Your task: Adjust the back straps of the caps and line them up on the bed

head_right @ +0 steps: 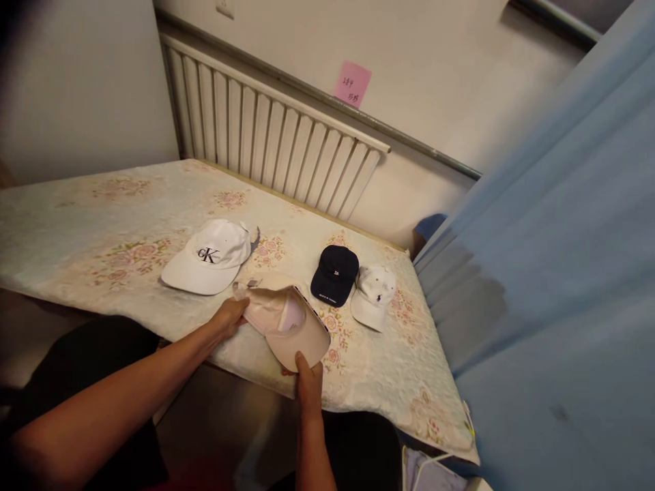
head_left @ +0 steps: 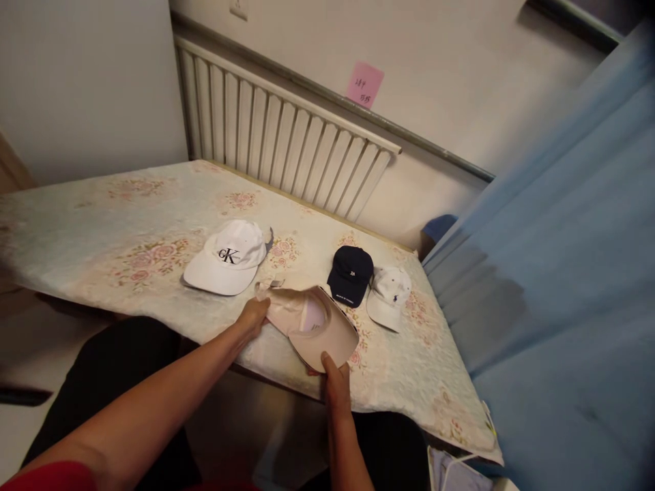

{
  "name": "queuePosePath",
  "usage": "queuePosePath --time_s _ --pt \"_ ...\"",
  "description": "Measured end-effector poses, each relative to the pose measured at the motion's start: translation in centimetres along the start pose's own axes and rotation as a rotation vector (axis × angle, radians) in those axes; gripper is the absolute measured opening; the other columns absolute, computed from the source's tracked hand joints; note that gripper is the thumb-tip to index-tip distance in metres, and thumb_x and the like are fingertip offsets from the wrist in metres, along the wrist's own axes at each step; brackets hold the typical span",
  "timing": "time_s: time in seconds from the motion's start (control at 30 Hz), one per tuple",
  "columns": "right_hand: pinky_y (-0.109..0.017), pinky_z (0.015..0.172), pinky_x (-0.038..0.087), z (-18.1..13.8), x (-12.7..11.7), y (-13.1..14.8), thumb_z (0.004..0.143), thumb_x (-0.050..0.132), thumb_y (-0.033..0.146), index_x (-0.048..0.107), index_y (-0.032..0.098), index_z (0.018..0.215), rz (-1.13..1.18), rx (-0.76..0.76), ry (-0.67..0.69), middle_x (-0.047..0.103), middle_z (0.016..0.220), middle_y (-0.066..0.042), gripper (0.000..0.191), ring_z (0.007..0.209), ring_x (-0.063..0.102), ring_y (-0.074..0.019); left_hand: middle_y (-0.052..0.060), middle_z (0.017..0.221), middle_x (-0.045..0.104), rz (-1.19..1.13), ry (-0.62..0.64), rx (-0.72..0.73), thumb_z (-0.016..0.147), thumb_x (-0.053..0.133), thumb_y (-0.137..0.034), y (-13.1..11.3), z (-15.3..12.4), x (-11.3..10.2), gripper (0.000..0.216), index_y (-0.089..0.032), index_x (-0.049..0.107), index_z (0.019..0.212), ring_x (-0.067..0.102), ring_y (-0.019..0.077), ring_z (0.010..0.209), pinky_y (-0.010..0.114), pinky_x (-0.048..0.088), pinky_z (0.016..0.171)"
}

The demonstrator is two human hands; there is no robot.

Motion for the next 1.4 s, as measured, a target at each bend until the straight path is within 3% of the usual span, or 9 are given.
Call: queuePosePath --time_s 0.23,0.67,0.8,0.93,1.03,1.17,1.23,1.3,1.4 --pt "-0.033 0.059 0.056 -0.2 0.1 0.4 0.069 0.066 0.041 0.069 0.01 0.087 -0.057 0.018 0.028 0.074 0.075 -0.012 0.036 0.071 0.069 -0.0255 0.008 0.08 0.071 -0.042 0.087 0.015 0.085 0.054 -0.018 -0.3 -0.6 0.0 0.022 -0.011 0.06 0.105 0.067 0.0155 0.07 0.027 0.055 0.067" --pt "-0.035 0.063 0.056 -0.2 -0.2 0.6 0.07 0.067 0.039 0.067 0.011 0.095 -0.064 0.0 -0.005 0.074 0.085 -0.011 0.038 0.074 0.069 -0.0256 0.008 0.086 0.069 -0.017 0.172 0.06 0.087 0.05 -0.024 -1.0 -1.6 0.0 0.014 -0.014 0.057 0.093 0.066 0.0146 0.077 0.028 0.055 0.073" --pt "-0.034 0.07 0.056 -0.3 0.0 1.1 0.07 0.066 0.037 0.069 0.011 0.089 -0.085 -0.021 -0.01 0.074 0.085 -0.012 0.032 0.084 0.069 -0.0265 0.008 0.082 0.068 0.077 0.13 0.12 0.087 0.045 -0.022 -0.7 -1.6 -0.8 0.013 -0.014 0.054 0.088 0.066 0.0147 0.075 0.029 0.055 0.073" --pt "-0.034 0.064 0.056 -0.3 0.0 0.7 0.069 0.067 0.037 0.068 0.01 0.092 -0.031 0.018 -0.003 0.075 0.084 -0.011 0.036 0.076 0.069 -0.0252 0.007 0.08 0.066 0.227 0.015 0.24 0.083 0.047 -0.022 -0.2 -2.7 -2.9 0.014 -0.014 0.053 0.092 0.066 0.0179 0.079 0.035 0.054 0.079" --pt "-0.032 0.066 0.056 -0.2 -0.2 0.5 0.069 0.067 0.038 0.068 0.01 0.093 -0.05 0.025 0.005 0.075 0.084 -0.01 0.037 0.078 0.069 -0.0247 0.007 0.093 0.064 0.351 -0.043 0.398 0.078 0.05 -0.019 -0.2 -4.5 -3.7 0.019 -0.017 0.056 0.096 0.061 0.0213 0.098 0.041 0.046 0.094" --pt "-0.032 0.067 0.056 -0.3 -0.2 0.7 0.07 0.065 0.037 0.069 0.01 0.089 -0.081 0.028 0.0 0.074 0.078 -0.011 0.034 0.081 0.069 -0.0252 0.011 0.104 0.063 0.862 0.163 1.021 0.084 0.042 -0.018 -0.7 -7.6 0.6 0.025 -0.017 0.06 0.101 0.056 0.0232 0.106 0.043 0.044 0.097" --pt "-0.031 0.063 0.056 -0.3 0.1 1.0 0.069 0.064 0.036 0.069 0.01 0.09 -0.094 0.043 -0.012 0.074 0.076 -0.01 0.033 0.075 0.069 -0.0242 0.012 0.112 0.063 1.028 0.271 1.206 0.088 0.036 -0.017 0.1 -8.1 3.2 0.031 -0.015 0.059 0.11 0.055 0.022 0.111 0.041 0.044 0.099" --pt "-0.03 0.055 0.054 -0.3 0.5 1.6 0.069 0.063 0.034 0.068 0.01 0.093 -0.11 0.066 -0.014 0.073 0.077 -0.01 0.034 0.065 0.067 -0.0223 0.013 0.124 0.059 1.164 0.337 1.262 0.089 0.035 -0.016 1.0 -7.5 5.5 0.036 -0.014 0.057 0.117 0.05 0.0219 0.12 0.041 0.041 0.104" --pt "-0.029 0.046 0.05 -0.1 1.3 3.4 0.071 0.059 0.034 0.067 0.009 0.091 -0.23 0.053 0.027 0.072 0.077 -0.01 0.034 0.053 0.062 -0.019 0.016 0.13 0.056 1.343 0.375 1.207 0.089 0.037 -0.017 1.9 -6.0 7.6 0.037 -0.012 0.056 0.12 0.046 0.0238 0.126 0.043 0.038 0.106"
Point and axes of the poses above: each hand's wrist, its own z-axis towards the middle knuckle, its own x-axis out of the palm, y = z × x, the point moved 6 cm from there along z, towards the middle knuckle
